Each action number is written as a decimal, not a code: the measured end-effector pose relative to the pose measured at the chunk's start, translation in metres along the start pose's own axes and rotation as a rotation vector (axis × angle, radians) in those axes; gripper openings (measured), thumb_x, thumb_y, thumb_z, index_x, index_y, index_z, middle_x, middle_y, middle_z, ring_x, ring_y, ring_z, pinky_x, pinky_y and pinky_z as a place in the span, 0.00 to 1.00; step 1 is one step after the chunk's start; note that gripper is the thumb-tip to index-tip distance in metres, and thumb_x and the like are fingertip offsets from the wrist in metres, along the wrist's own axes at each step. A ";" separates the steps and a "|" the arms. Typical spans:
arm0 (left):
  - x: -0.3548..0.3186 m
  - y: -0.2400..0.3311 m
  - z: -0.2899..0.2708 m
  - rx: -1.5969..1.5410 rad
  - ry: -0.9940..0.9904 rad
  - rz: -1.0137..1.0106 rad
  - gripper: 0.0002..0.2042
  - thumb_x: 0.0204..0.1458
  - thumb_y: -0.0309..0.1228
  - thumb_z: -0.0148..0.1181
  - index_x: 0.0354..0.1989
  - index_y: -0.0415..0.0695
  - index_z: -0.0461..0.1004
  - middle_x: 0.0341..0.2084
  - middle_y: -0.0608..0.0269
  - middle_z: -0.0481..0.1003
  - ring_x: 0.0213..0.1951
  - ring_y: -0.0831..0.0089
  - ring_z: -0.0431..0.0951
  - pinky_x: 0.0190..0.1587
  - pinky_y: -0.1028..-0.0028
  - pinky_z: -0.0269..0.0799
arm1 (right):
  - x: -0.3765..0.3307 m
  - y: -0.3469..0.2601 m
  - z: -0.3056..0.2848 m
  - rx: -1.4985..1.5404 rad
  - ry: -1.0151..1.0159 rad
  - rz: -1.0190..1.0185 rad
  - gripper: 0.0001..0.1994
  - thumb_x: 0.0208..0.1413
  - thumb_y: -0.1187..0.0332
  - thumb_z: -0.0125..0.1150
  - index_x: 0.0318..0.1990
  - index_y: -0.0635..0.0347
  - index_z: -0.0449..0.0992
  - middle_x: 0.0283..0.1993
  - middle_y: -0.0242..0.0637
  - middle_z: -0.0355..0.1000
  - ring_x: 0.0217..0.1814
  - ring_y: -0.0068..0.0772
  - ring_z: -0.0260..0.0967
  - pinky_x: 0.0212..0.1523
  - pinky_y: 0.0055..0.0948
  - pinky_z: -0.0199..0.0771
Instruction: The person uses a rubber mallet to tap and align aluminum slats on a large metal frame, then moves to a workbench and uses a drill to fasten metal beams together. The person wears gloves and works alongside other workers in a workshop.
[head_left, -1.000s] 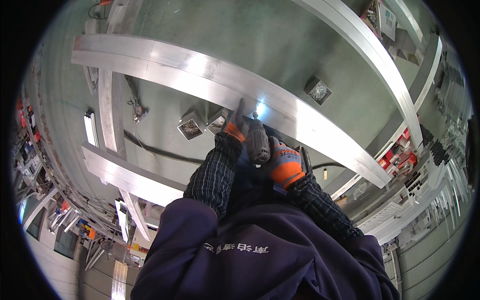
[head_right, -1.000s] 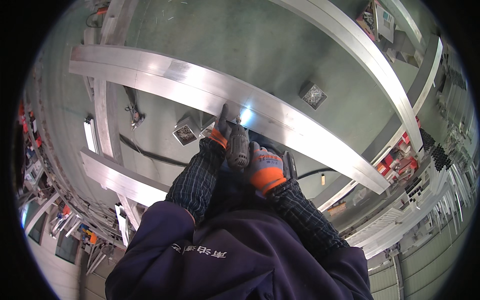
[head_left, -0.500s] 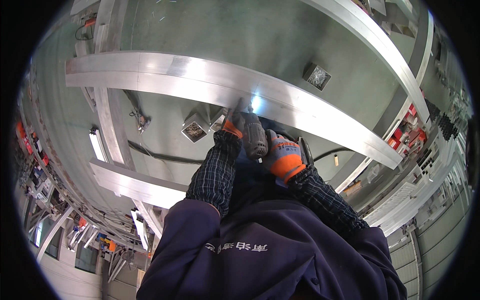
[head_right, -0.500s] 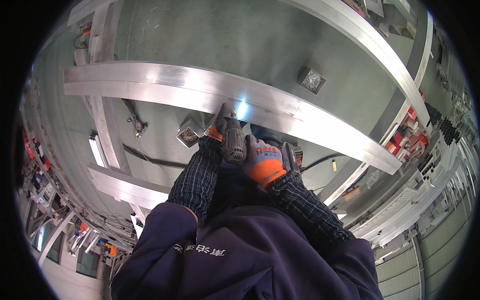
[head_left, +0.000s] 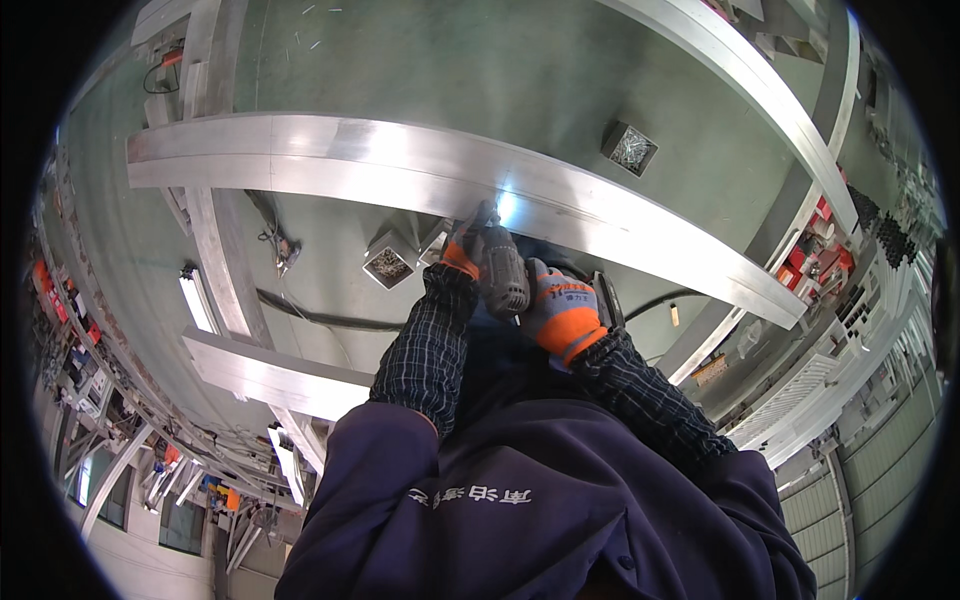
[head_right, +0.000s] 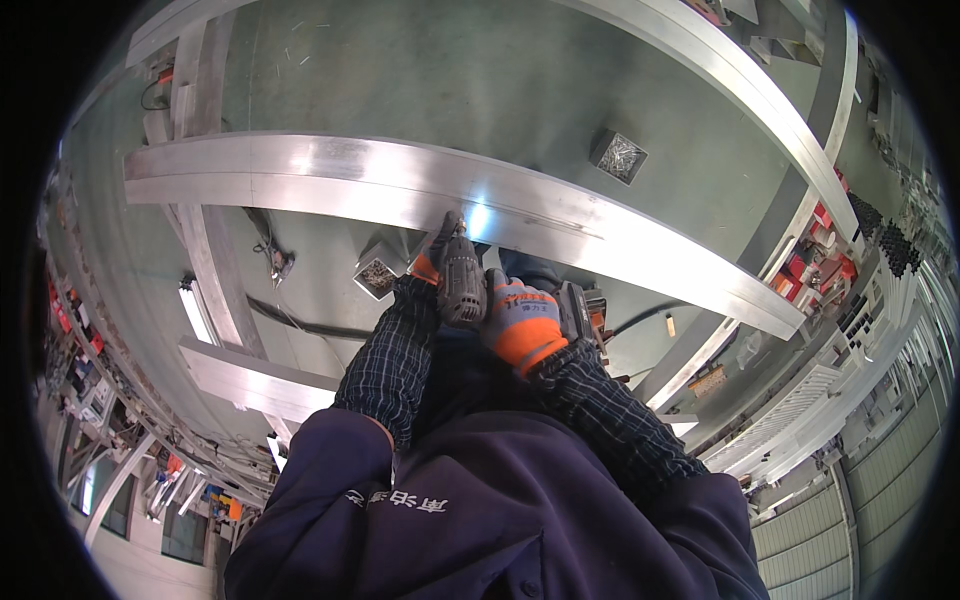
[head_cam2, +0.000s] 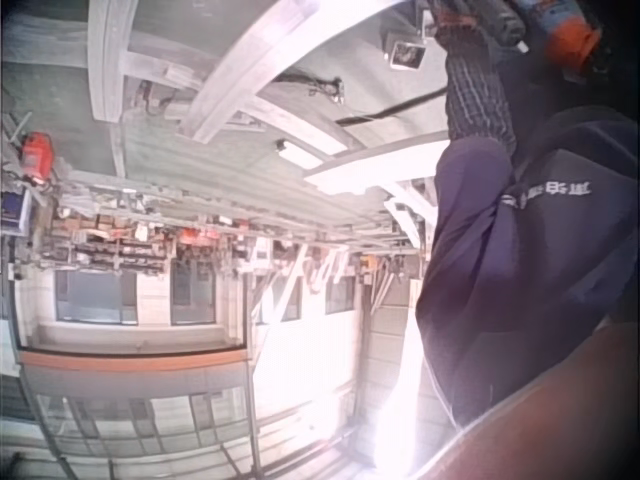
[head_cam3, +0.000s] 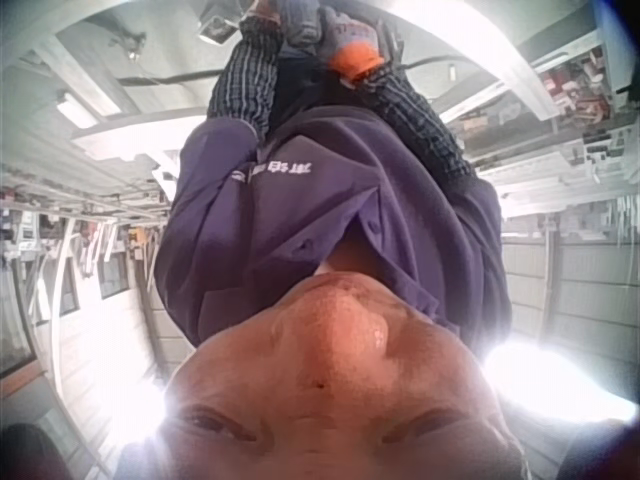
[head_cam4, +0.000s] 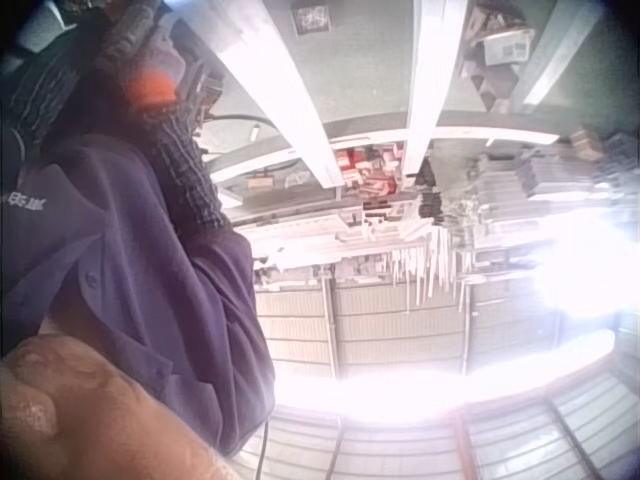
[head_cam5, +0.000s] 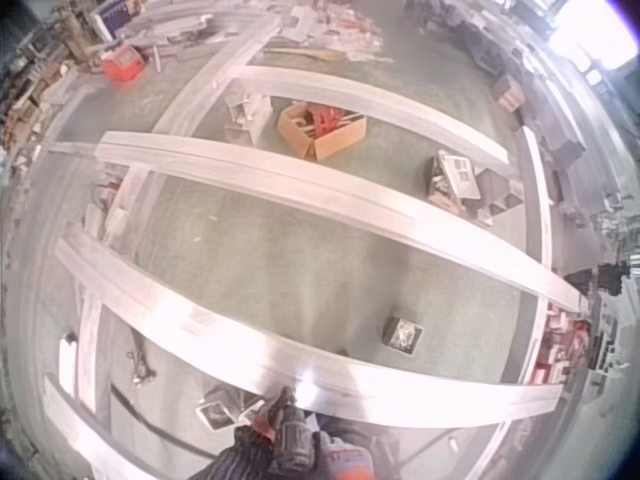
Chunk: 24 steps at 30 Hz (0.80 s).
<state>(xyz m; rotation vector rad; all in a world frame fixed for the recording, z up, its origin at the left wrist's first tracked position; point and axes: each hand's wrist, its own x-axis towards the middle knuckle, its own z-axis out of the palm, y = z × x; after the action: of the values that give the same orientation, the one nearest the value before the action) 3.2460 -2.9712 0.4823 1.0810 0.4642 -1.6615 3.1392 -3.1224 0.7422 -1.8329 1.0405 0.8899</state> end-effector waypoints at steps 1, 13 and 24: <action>-0.001 0.001 0.001 -0.010 -0.001 -0.011 0.21 0.64 0.54 0.58 0.47 0.46 0.77 0.36 0.71 0.76 0.38 0.79 0.74 0.45 0.76 0.72 | 0.000 0.000 0.001 0.003 -0.002 0.001 0.28 0.53 0.54 0.67 0.56 0.58 0.69 0.46 0.51 0.79 0.48 0.56 0.78 0.48 0.50 0.78; -0.011 0.019 0.017 0.089 0.021 -0.009 0.25 0.59 0.59 0.62 0.42 0.47 0.78 0.34 0.73 0.74 0.37 0.80 0.73 0.42 0.77 0.71 | 0.000 -0.002 0.002 -0.008 0.006 0.025 0.26 0.54 0.55 0.66 0.56 0.56 0.69 0.46 0.51 0.79 0.48 0.56 0.78 0.47 0.50 0.79; -0.002 0.003 0.006 0.014 0.118 -0.117 0.25 0.61 0.59 0.60 0.43 0.48 0.79 0.34 0.73 0.74 0.38 0.82 0.72 0.44 0.79 0.70 | -0.001 -0.013 -0.015 -0.035 -0.077 0.054 0.24 0.51 0.58 0.67 0.54 0.57 0.71 0.49 0.47 0.78 0.51 0.54 0.78 0.51 0.46 0.77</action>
<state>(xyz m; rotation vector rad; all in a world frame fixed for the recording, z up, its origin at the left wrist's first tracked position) 3.2460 -2.9754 0.4878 1.1856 0.6025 -1.7109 3.1529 -3.1317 0.7535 -1.7919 1.0361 1.0083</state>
